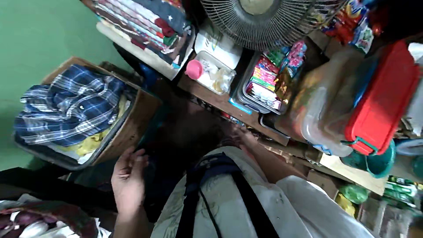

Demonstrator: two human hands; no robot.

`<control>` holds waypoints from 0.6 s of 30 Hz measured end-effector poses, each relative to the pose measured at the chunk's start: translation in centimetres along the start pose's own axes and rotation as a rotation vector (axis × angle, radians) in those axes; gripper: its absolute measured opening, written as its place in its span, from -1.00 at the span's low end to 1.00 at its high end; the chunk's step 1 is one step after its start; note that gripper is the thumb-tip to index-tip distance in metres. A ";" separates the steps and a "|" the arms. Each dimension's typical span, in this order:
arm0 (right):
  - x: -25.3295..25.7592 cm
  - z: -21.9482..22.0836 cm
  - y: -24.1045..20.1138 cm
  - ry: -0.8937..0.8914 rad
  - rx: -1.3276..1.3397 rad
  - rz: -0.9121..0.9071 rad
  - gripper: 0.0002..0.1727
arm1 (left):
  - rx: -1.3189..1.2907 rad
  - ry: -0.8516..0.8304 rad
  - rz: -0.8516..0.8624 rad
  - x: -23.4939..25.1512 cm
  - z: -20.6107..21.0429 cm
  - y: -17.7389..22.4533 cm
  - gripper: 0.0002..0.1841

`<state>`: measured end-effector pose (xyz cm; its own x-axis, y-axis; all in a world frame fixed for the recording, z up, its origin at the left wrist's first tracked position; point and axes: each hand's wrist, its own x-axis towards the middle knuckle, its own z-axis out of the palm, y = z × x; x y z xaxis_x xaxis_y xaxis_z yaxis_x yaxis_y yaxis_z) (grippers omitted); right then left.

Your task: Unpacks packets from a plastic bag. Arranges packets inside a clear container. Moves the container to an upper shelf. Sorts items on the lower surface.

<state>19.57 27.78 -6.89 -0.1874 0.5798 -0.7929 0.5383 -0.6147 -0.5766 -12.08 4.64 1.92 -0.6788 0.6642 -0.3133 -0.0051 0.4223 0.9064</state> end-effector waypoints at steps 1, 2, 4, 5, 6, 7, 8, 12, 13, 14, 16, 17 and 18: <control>0.5 -1.2 0.4 0.085 0.172 0.054 -0.47 | 0.024 -0.033 -0.011 0.1 0.9 0.0 -0.49; 1.1 -2.5 0.7 0.168 0.305 0.080 -0.46 | 0.042 -0.066 -0.027 0.2 2.0 0.0 -0.49; 2.4 -5.4 1.1 0.318 0.555 0.099 -0.34 | 0.060 -0.123 -0.066 0.4 4.2 0.2 -0.49; 3.0 -6.9 1.0 0.368 0.674 0.103 -0.29 | 0.073 -0.154 -0.087 0.5 5.5 0.4 -0.50; 3.7 -8.3 1.1 0.401 0.757 0.100 -0.25 | 0.091 -0.187 -0.107 0.7 6.7 0.6 -0.50; 4.5 -9.6 1.2 0.424 0.807 0.085 -0.23 | 0.104 -0.222 -0.128 1.0 8.1 1.0 -0.51; 5.3 -10.7 1.2 0.440 0.857 0.067 -0.24 | 0.120 -0.253 -0.148 1.4 9.6 1.3 -0.51; 7.9 -13.5 0.5 0.480 1.031 0.060 -0.30 | 0.205 -0.436 -0.230 3.7 16.5 2.8 -0.51; 8.3 -14.0 0.2 0.485 1.036 0.065 -0.37 | 0.225 -0.491 -0.242 4.5 18.5 3.3 -0.51; 8.6 -14.4 -0.1 0.473 1.018 0.081 -0.43 | 0.236 -0.544 -0.255 5.3 20.5 3.8 -0.50; 8.9 -15.2 -0.5 0.445 0.990 0.136 -0.49 | 0.245 -0.628 -0.292 7.1 24.6 5.0 -0.50; 9.0 -15.5 -0.6 0.433 1.002 0.149 -0.50 | 0.242 -0.659 -0.311 7.9 26.6 5.6 -0.50; 9.0 -15.7 -0.6 0.424 1.034 0.149 -0.53 | 0.223 -0.680 -0.336 8.7 28.5 6.0 -0.48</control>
<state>30.43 41.74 -10.55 0.2226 0.4769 -0.8503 -0.4445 -0.7266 -0.5239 2.94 30.55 -3.48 -0.0687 0.6798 -0.7301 0.0663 0.7334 0.6766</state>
